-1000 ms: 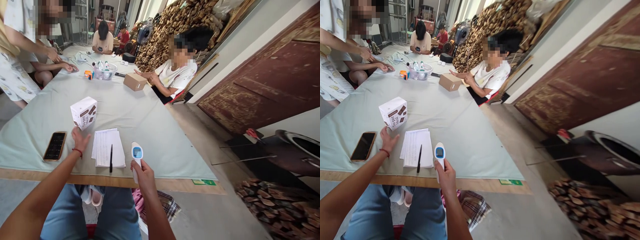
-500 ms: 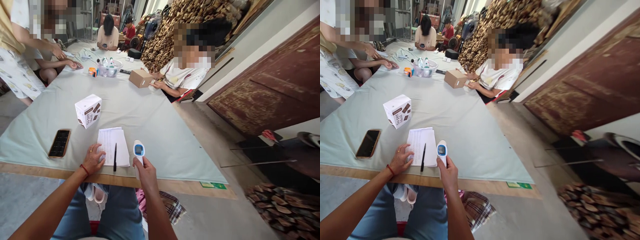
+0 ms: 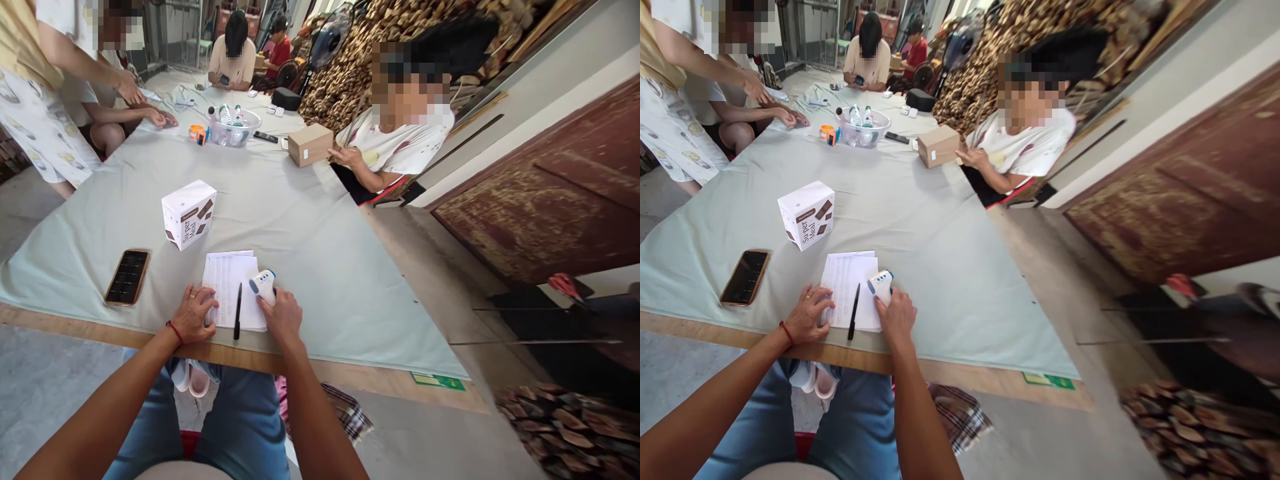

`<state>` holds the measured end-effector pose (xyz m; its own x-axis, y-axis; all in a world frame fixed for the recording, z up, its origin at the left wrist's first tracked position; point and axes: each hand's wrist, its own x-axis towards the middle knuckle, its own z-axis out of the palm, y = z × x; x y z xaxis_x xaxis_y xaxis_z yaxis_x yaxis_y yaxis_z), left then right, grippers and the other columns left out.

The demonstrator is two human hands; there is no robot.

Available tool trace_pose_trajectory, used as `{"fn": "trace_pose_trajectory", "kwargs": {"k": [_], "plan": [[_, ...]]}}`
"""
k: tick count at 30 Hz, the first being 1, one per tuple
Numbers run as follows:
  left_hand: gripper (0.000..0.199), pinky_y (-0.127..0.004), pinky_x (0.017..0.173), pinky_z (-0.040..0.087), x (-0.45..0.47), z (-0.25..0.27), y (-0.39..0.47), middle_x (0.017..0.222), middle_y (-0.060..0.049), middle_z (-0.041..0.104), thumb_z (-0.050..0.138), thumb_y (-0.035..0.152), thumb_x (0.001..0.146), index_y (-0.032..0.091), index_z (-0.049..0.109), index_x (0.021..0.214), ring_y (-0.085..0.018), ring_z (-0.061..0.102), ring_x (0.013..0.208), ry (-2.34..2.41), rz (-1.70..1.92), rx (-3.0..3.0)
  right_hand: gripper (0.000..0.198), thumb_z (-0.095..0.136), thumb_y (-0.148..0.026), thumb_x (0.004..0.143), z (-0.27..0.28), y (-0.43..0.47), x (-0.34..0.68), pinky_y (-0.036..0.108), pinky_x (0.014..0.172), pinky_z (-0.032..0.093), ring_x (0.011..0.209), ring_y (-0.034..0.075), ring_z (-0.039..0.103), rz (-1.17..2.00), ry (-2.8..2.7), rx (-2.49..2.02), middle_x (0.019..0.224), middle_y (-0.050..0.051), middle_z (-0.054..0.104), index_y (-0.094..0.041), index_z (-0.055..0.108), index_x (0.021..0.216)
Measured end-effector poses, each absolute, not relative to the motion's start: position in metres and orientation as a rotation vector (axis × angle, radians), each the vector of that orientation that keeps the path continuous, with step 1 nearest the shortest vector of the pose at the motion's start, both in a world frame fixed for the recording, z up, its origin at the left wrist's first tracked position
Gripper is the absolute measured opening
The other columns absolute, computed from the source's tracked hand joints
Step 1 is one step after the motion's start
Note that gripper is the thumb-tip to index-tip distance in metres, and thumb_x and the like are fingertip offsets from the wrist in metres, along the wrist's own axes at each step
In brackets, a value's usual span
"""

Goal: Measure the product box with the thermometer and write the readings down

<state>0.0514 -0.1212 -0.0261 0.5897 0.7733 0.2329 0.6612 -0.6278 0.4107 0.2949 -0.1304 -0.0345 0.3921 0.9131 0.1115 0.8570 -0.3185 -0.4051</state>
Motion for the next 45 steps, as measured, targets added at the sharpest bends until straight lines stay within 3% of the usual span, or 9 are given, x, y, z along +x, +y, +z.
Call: {"fn": "trace_pose_trajectory", "kwargs": {"k": [5, 8, 13, 16, 23, 29, 32, 37, 45], "plan": [[0.032, -0.053, 0.113, 0.017, 0.052, -0.029, -0.12, 0.123, -0.011, 0.054, 0.064, 0.028, 0.069, 0.02, 0.059, 0.1, -0.028, 0.045, 0.122, 1.145, 0.565, 2.564, 0.033, 0.055, -0.036, 0.086, -0.045, -0.136, 0.277, 0.039, 0.081, 0.04, 0.097, 0.028, 0.053, -0.023, -1.584, -1.971, 0.105, 0.016, 0.06, -0.013, 0.061, 0.11], [0.032, -0.051, 0.113, 0.019, 0.053, -0.028, -0.12, 0.121, -0.009, 0.053, 0.064, 0.028, 0.069, 0.021, 0.06, 0.101, -0.028, 0.044, 0.121, 1.123, 0.57, 2.587, 0.024, 0.052, -0.034, 0.089, -0.049, -0.138, 0.255, 0.034, 0.073, 0.043, 0.082, 0.023, 0.056, 0.14, -1.718, -1.828, 0.088, 0.009, 0.063, -0.017, 0.062, 0.102], [0.028, -0.05, 0.113, 0.018, 0.053, -0.026, -0.123, 0.119, -0.007, 0.055, 0.061, 0.026, 0.074, 0.024, 0.062, 0.102, -0.027, 0.043, 0.121, 1.027, 0.554, 2.66, 0.03, 0.046, -0.02, 0.085, -0.049, -0.133, 0.239, 0.033, 0.069, 0.043, 0.078, 0.023, 0.057, 0.243, -1.748, -1.863, 0.089, 0.01, 0.063, -0.019, 0.063, 0.111], [0.031, -0.05, 0.112, 0.019, 0.053, -0.024, -0.125, 0.12, -0.007, 0.055, 0.06, 0.025, 0.077, 0.024, 0.061, 0.107, -0.025, 0.046, 0.118, 0.994, 0.503, 2.684, 0.035, 0.038, -0.022, 0.087, -0.047, -0.135, 0.246, 0.034, 0.073, 0.045, 0.079, 0.022, 0.057, 0.367, -1.665, -1.688, 0.086, 0.008, 0.062, -0.02, 0.064, 0.11], [0.029, -0.048, 0.112, 0.02, 0.053, -0.025, -0.126, 0.12, -0.007, 0.054, 0.06, 0.026, 0.077, 0.024, 0.061, 0.106, -0.025, 0.046, 0.117, 1.009, 0.478, 2.703, 0.039, 0.046, -0.032, 0.086, -0.053, -0.159, 0.258, 0.033, 0.08, 0.048, 0.089, 0.018, 0.057, 0.61, -1.347, -1.402, 0.106, 0.008, 0.061, -0.021, 0.054, 0.122], [0.026, -0.048, 0.112, 0.02, 0.052, -0.027, -0.126, 0.12, -0.006, 0.053, 0.06, 0.026, 0.078, 0.026, 0.062, 0.104, -0.024, 0.047, 0.116, 0.997, 0.52, 2.727, 0.036, 0.042, -0.043, 0.09, -0.047, -0.173, 0.243, 0.033, 0.073, 0.049, 0.074, 0.017, 0.057, 0.642, -1.295, -1.44, 0.084, 0.004, 0.062, -0.019, 0.062, 0.107], [0.025, -0.048, 0.112, 0.022, 0.053, -0.025, -0.126, 0.119, -0.007, 0.054, 0.059, 0.025, 0.078, 0.026, 0.063, 0.103, -0.024, 0.047, 0.115, 0.989, 0.502, 2.728, 0.038, 0.041, -0.041, 0.089, -0.043, -0.177, 0.239, 0.035, 0.077, 0.049, 0.079, 0.018, 0.059, 0.715, -1.278, -1.428, 0.085, 0.004, 0.064, -0.019, 0.064, 0.11], [0.025, -0.048, 0.113, 0.02, 0.053, -0.026, -0.125, 0.12, -0.007, 0.053, 0.059, 0.023, 0.078, 0.025, 0.064, 0.102, -0.024, 0.048, 0.114, 0.952, 0.48, 2.726, 0.021, 0.054, -0.035, 0.074, -0.048, -0.177, 0.24, 0.035, 0.075, 0.05, 0.076, 0.019, 0.062, 0.677, -1.115, -1.519, 0.079, 0.004, 0.068, -0.019, 0.065, 0.082], [0.025, -0.047, 0.11, 0.022, 0.055, -0.029, -0.125, 0.12, -0.007, 0.054, 0.059, 0.023, 0.078, 0.026, 0.066, 0.102, -0.024, 0.048, 0.114, 0.957, 0.503, 2.702, 0.016, 0.053, -0.034, 0.074, -0.048, -0.174, 0.233, 0.03, 0.062, 0.047, 0.061, 0.016, 0.055, 0.683, -1.222, -1.479, 0.063, 0.0, 0.061, -0.02, 0.059, 0.069]]}}
